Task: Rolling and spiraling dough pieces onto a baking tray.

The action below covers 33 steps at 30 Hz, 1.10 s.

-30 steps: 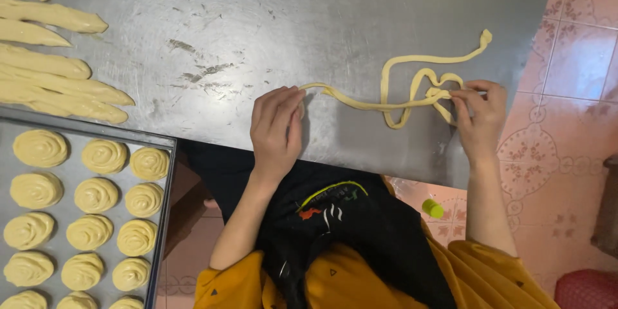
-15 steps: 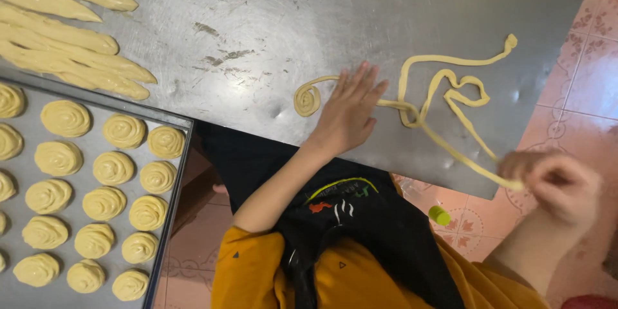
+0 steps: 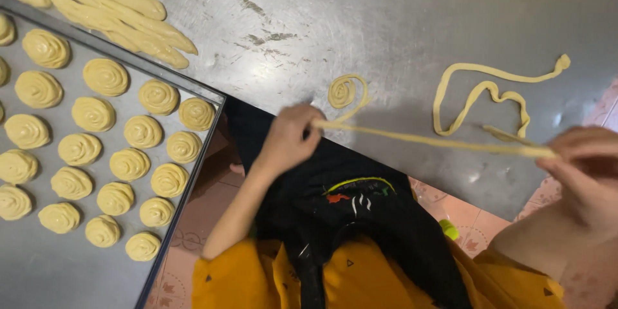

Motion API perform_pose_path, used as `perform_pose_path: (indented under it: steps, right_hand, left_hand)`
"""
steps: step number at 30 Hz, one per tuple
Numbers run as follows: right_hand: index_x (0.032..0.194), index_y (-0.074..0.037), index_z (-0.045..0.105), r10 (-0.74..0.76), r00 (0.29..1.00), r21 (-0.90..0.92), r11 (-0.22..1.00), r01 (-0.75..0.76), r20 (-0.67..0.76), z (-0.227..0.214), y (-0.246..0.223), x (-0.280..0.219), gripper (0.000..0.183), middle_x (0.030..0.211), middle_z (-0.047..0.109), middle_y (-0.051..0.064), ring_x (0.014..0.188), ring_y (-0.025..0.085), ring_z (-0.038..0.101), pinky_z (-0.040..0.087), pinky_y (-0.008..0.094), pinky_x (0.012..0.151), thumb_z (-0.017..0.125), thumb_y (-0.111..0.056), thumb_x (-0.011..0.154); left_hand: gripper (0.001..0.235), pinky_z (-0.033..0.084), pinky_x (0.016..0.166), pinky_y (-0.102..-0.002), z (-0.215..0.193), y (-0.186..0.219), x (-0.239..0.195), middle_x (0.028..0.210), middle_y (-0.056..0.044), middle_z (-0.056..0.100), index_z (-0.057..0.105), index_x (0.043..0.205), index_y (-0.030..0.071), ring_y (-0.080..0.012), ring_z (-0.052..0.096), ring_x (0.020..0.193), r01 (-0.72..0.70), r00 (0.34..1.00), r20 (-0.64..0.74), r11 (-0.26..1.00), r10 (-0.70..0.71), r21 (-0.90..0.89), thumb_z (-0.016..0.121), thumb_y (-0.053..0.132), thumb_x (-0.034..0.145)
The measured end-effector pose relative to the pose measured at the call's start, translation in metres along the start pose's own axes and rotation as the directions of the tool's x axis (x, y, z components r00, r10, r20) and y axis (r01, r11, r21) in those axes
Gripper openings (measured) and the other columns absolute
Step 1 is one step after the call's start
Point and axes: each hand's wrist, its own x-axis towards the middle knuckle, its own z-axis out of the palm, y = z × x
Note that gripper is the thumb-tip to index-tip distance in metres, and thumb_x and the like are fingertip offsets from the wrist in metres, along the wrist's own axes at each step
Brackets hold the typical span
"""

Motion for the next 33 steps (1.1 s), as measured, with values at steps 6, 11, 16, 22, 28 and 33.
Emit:
perform_pose_path:
  steps: [6,11,16,22,28,33]
  right_hand:
    - [0.108,0.006,0.064,0.062,0.960,-0.226,0.966,-0.127,-0.274,0.111,-0.036,0.039,0.014,0.099,0.070,0.012,0.086,0.011,0.068,0.054,0.020,0.079,0.076,0.013,0.102]
    - [0.104,0.005,0.072,0.060,0.995,-0.477,0.874,-0.090,-0.078,0.124,-0.028,0.017,0.007,0.092,0.073,0.010,0.073,0.009,0.066,0.049,0.019,0.059,0.076,0.003,0.099]
    - [0.089,-0.006,0.073,0.127,0.858,-0.410,0.906,0.103,0.497,0.183,-0.052,0.015,0.013,0.086,0.073,0.006,0.073,0.019,0.071,0.057,0.031,0.061,0.079,-0.003,0.077]
    - [0.101,-0.008,0.072,-0.007,0.679,-0.239,0.933,0.268,0.734,0.234,-0.046,0.066,0.024,0.096,0.072,0.010,0.086,0.029,0.070,0.056,0.038,0.071,0.076,-0.001,0.078]
    - [0.113,-0.008,0.077,-0.100,0.878,-0.326,0.904,0.277,0.469,0.285,0.034,0.131,0.026,0.110,0.075,0.008,0.097,0.027,0.073,0.058,0.035,0.084,0.071,0.003,0.090]
    - [0.110,-0.006,0.079,-0.246,0.909,-0.469,0.794,0.388,0.336,0.255,0.038,0.123,0.027,0.116,0.073,0.012,0.105,0.031,0.067,0.056,0.037,0.090,0.071,0.006,0.087]
  left_hand:
    - [0.016,0.050,0.077,-0.040,0.000,-0.039,0.093,0.087,-0.013,0.066,0.075,0.093,0.003,-0.0303,0.065,0.081,-0.014,0.995,-0.097,0.983,0.033,0.185,0.069,-0.002,0.079]
    - [0.041,0.053,0.082,-0.038,0.023,-0.023,0.108,0.100,-0.014,0.068,0.074,0.119,0.004,-0.0290,0.067,0.090,0.077,0.994,0.063,0.985,-0.087,0.156,0.064,-0.007,0.081]
    - [0.046,0.045,0.100,-0.046,0.022,0.026,0.051,0.114,-0.014,0.070,0.071,0.115,0.003,-0.0319,0.061,0.115,-0.586,0.810,-0.010,0.810,0.586,0.016,0.067,0.000,0.070]
    - [0.013,0.054,0.095,-0.041,0.041,-0.017,-0.014,0.095,-0.006,0.067,0.070,0.090,0.011,-0.0279,0.068,0.097,-0.321,0.887,0.373,0.944,0.272,0.074,0.077,0.017,0.099]
    - [0.025,0.054,0.066,-0.038,0.016,-0.005,0.029,0.116,-0.015,0.063,0.074,0.111,0.007,-0.0249,0.067,0.073,0.235,0.919,-0.295,0.964,-0.263,-0.126,0.076,0.007,0.086]
    - [0.043,0.054,0.071,-0.037,0.028,-0.015,0.042,0.098,-0.013,0.064,0.072,0.127,0.005,-0.0258,0.065,0.080,0.224,0.912,-0.360,0.974,-0.196,0.039,0.074,0.001,0.084]
